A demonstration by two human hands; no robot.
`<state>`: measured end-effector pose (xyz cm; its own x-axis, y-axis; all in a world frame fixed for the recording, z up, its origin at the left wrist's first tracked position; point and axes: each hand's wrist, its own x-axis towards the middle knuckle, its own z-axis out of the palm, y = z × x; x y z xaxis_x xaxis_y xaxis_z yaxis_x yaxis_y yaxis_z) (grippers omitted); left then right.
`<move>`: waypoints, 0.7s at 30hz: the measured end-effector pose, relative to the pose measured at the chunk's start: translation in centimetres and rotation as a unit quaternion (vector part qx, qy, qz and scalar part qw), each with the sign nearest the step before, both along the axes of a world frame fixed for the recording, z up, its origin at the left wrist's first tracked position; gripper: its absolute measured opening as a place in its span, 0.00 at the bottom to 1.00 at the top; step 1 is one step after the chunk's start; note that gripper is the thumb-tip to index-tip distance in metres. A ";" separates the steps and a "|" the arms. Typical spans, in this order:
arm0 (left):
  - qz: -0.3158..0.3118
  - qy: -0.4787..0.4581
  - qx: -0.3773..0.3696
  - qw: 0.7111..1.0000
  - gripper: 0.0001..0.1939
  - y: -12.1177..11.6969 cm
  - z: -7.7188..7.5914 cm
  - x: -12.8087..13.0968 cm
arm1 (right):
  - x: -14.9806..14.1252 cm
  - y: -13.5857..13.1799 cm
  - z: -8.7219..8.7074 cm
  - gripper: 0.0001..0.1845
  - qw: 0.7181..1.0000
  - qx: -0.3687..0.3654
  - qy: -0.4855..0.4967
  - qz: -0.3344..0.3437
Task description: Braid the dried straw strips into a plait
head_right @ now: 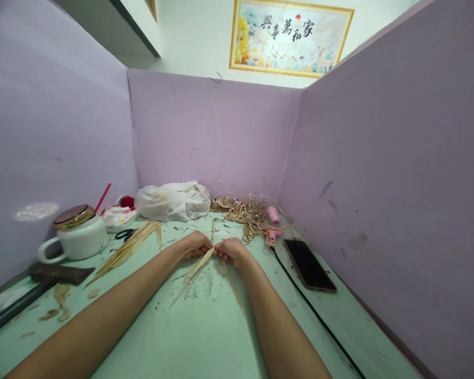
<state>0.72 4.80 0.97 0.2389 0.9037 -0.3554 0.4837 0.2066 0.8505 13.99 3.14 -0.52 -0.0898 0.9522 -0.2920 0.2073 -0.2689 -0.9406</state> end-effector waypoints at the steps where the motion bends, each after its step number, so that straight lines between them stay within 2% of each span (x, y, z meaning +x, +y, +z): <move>1: 0.003 0.005 0.006 1.000 0.08 0.0 0.0 0.0 | -0.1 0.1 -0.1 0.06 1.000 -0.004 -0.006 -0.008; 5: 0.004 0.046 0.056 0.997 0.08 0.0 -0.1 0.0 | -0.3 0.6 -0.5 0.09 0.999 -0.011 -0.037 -0.036; 10: -0.069 0.102 0.121 0.985 0.04 -0.3 1.0 -0.4 | -0.5 0.5 -0.4 0.09 0.997 -0.003 -0.058 -0.046; 16: -0.008 0.183 0.126 0.975 0.03 -0.9 2.3 0.2 | -1.0 0.1 -0.5 0.07 0.997 0.020 -0.053 -0.047; 21: 0.004 0.275 0.226 0.935 0.07 -2.1 2.3 1.9 | -0.9 0.2 -0.5 0.09 0.998 0.008 -0.030 -0.056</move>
<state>2.63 2.68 3.22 0.1255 0.9921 -0.0044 0.8729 -0.1083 0.4757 13.08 3.38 -1.01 0.0346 0.9598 -0.2787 0.2334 -0.2789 -0.9315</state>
